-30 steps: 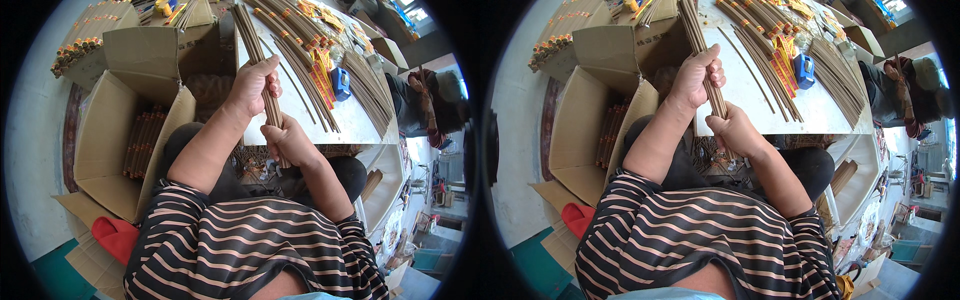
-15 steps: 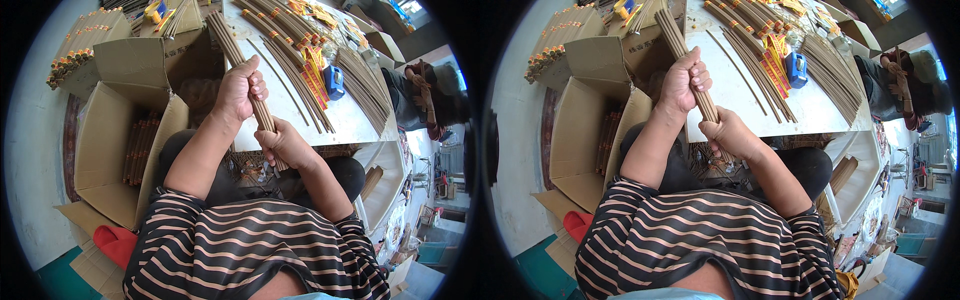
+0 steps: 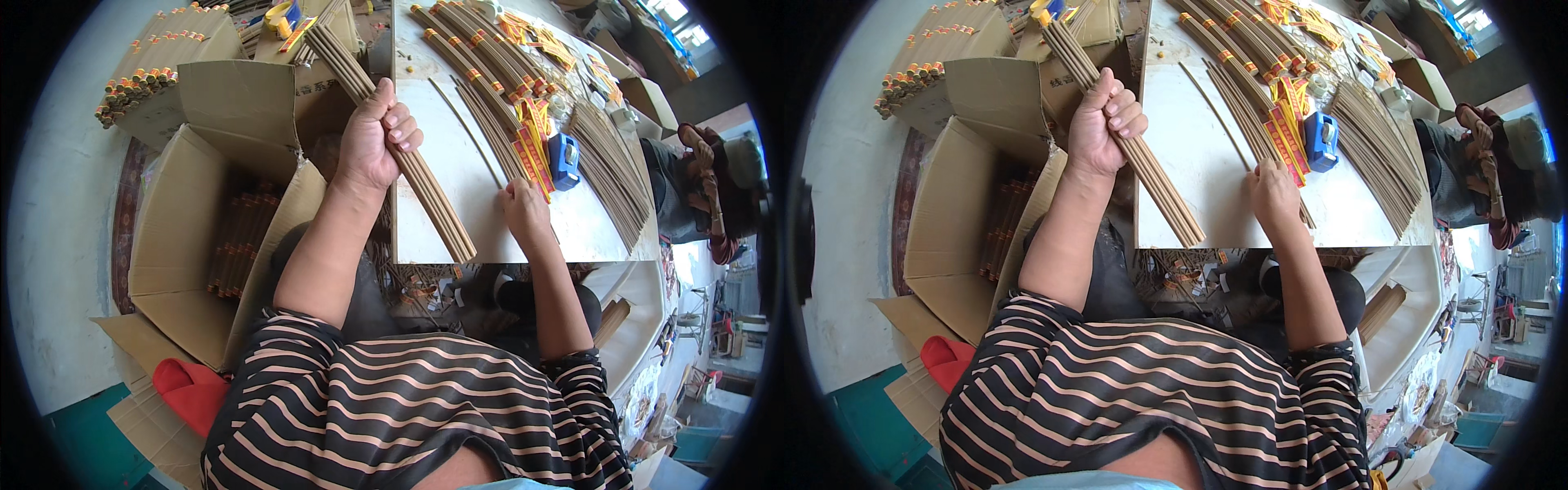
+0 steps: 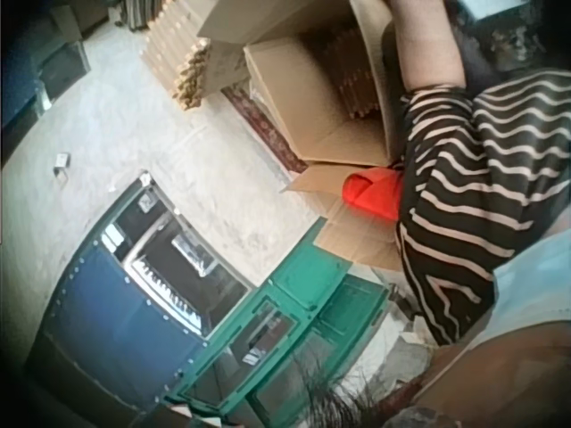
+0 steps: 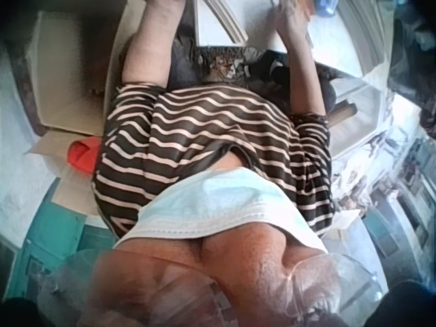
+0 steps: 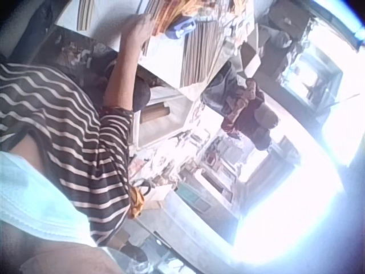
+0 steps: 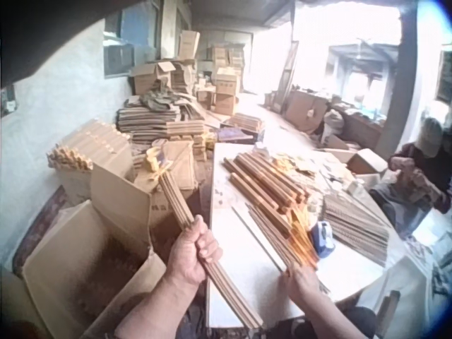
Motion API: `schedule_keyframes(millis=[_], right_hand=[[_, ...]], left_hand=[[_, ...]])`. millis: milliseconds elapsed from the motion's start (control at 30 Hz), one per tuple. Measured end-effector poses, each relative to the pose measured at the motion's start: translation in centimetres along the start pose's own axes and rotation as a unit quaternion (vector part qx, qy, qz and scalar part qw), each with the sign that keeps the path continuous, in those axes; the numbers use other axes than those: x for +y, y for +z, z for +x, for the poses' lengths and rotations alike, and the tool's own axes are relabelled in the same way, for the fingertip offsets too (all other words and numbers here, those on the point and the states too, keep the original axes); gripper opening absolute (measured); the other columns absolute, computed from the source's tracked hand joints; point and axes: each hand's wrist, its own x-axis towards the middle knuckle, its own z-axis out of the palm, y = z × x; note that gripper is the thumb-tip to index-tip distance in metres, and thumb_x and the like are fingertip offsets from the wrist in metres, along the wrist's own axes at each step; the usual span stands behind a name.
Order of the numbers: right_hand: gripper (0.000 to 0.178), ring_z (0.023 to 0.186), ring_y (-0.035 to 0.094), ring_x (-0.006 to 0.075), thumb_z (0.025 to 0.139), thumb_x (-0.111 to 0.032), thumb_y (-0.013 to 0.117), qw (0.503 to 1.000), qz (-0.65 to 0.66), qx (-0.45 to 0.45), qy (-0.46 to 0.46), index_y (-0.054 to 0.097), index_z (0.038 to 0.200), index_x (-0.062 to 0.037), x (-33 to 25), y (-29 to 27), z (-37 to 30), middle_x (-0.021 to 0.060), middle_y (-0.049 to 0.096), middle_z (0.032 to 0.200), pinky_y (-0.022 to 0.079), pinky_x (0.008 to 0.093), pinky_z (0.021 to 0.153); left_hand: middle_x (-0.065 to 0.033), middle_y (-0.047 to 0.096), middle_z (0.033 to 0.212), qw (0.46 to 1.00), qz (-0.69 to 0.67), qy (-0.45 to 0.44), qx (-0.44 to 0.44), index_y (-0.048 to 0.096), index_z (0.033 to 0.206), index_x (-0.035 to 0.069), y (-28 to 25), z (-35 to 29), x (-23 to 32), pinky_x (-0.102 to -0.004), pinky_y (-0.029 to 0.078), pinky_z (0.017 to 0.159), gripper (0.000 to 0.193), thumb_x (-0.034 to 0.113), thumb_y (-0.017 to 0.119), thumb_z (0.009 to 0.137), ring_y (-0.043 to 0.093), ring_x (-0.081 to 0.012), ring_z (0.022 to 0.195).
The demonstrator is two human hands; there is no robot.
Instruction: The person gathers thin wooden sticks from a table, aligns them into bundles, and places the bundles into a cardboard box. The person repeats this process multiple times, handling the sticks by hand.
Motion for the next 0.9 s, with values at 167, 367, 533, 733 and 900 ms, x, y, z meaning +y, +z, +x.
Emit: schedule_keyframes(millis=[167,367,533,733,900], right_hand=[[0.021,0.084,0.058,0.0365,0.086,-0.021,0.053,0.999,-0.049,-0.018,0.004,0.055,0.087,0.0003,-0.2,0.1,-0.2,0.0214,0.060,0.088,0.045,0.0423,0.075],[0.016,0.067,0.058,0.0315,0.087,-0.013,0.055,0.982,0.181,0.060,0.014,0.054,0.091,0.0019,-5.5,-5.0,-2.5,0.0169,0.060,0.076,0.046,0.0398,0.062],[0.022,0.062,0.055,0.0222,0.083,-0.002,0.058,0.956,0.239,0.105,-0.133,0.058,0.105,0.0004,-10.4,-8.2,-5.3,0.0134,0.055,0.077,0.045,0.0302,0.057],[0.022,0.060,0.059,0.0254,0.083,-0.004,0.058,0.959,0.219,0.103,-0.148,0.061,0.105,-0.0017,-11.9,-8.0,-6.1,0.0143,0.057,0.079,0.048,0.0320,0.055],[0.021,0.063,0.061,0.0254,0.083,-0.006,0.058,0.965,0.179,0.107,-0.162,0.062,0.104,-0.0021,-12.6,-7.7,-6.3,0.0137,0.058,0.080,0.049,0.0323,0.056]], left_hand=[[0.0042,0.040,0.052,1.000,0.000,-0.025,-0.007,0.049,0.067,0.012,-0.1,-0.1,-0.3,-0.0217,0.032,0.040,0.029,0.030,0.058,0.088,0.038,-0.0072,0.042],[-0.0001,0.047,0.056,0.998,-0.002,-0.056,-0.004,0.047,0.067,0.014,-0.7,-0.2,-0.4,-0.0260,0.037,0.045,0.029,0.031,0.064,0.084,0.045,-0.0118,0.045],[-0.0077,0.058,0.066,0.998,-0.001,-0.038,0.047,0.049,0.076,0.012,-0.8,-0.2,-0.8,-0.0346,0.051,0.057,0.025,0.030,0.063,0.085,0.058,-0.0210,0.058],[-0.0149,0.061,0.074,0.994,0.023,-0.014,0.106,0.048,0.086,0.005,0.5,-0.6,-1.0,-0.0430,0.056,0.071,0.033,0.033,0.064,0.083,0.063,-0.0282,0.070],[-0.0147,0.059,0.075,0.993,0.006,-0.015,0.114,0.049,0.070,0.006,0.2,-0.7,-0.9,-0.0446,0.055,0.074,0.033,0.032,0.066,0.082,0.061,-0.0284,0.075]])
